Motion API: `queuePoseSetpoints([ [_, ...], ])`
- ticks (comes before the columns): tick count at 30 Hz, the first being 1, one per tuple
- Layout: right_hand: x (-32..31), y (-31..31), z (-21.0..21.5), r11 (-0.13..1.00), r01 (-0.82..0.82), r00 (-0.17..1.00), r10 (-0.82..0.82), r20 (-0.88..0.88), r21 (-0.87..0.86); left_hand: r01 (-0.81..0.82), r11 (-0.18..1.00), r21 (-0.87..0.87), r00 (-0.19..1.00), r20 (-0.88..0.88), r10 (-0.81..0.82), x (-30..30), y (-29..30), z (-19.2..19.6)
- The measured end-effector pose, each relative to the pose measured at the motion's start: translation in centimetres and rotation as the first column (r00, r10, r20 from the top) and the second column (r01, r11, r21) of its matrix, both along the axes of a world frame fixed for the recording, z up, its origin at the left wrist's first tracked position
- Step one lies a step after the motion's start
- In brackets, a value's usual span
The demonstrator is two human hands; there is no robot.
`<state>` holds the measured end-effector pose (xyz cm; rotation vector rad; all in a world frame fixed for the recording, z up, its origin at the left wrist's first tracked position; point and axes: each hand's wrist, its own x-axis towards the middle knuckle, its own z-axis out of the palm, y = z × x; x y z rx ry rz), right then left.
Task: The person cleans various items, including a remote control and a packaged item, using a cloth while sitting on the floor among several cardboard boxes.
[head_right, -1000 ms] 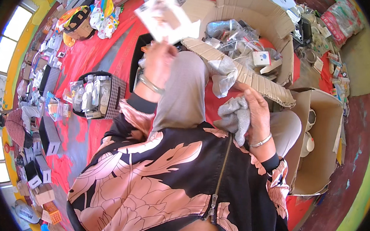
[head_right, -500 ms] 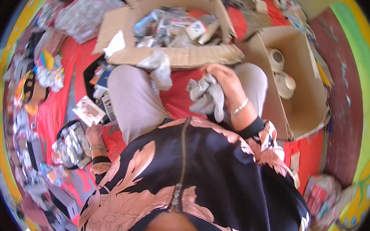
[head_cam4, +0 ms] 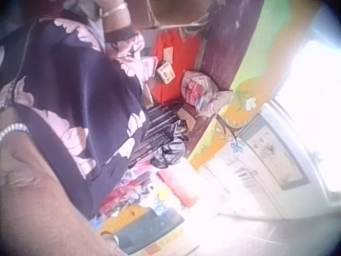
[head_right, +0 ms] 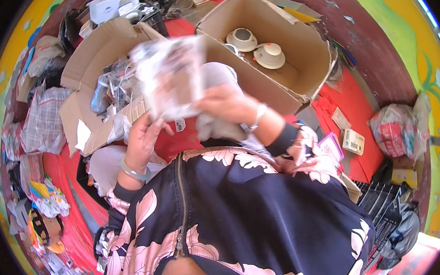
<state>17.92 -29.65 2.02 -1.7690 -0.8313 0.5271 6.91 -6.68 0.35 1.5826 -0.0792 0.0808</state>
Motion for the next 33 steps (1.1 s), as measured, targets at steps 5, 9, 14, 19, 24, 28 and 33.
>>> queuePoseSetpoints([
  [5, 1.0, -19.5, -2.8, 0.431, 0.801, 0.598, -0.526, -0.605, 0.416, -0.069, 0.991, 0.118, 0.997, -0.012, 0.071, 1.9, 1.1, 0.5],
  [9, -4.9, -36.0, -15.2, 0.114, 0.986, 0.169, -0.673, -0.720, 0.124, -0.300, 0.941, 0.158, 0.950, -0.037, 0.309, 1.5, 5.7, -0.1],
  [14, -13.2, -39.4, -21.7, -0.075, 0.996, -0.086, -0.690, -0.719, -0.048, -0.483, 0.845, 0.228, 0.867, -0.014, 0.499, 0.7, 13.0, 0.3],
  [19, -12.2, -42.9, -22.9, -0.159, 0.986, -0.140, -0.632, -0.762, -0.050, -0.418, 0.854, 0.309, 0.898, -0.002, 0.440, 3.9, 17.8, 1.1],
  [24, 5.4, -25.1, -6.6, 0.379, 0.822, 0.545, -0.306, -0.781, 0.426, -0.119, 0.801, 0.587, 0.971, -0.100, 0.218, 11.7, 21.2, -1.8],
  [28, 7.2, -7.6, 2.3, 0.477, 0.705, 0.701, -0.357, -0.617, 0.525, 0.120, 0.696, 0.708, 0.948, -0.290, 0.131, 20.1, 19.8, -7.1],
  [33, 6.9, 3.8, -0.3, 0.887, -0.040, 0.819, 0.292, -0.494, 0.459, 0.262, 0.491, 0.831, 0.903, -0.391, 0.181, 26.9, 20.6, -18.2],
])
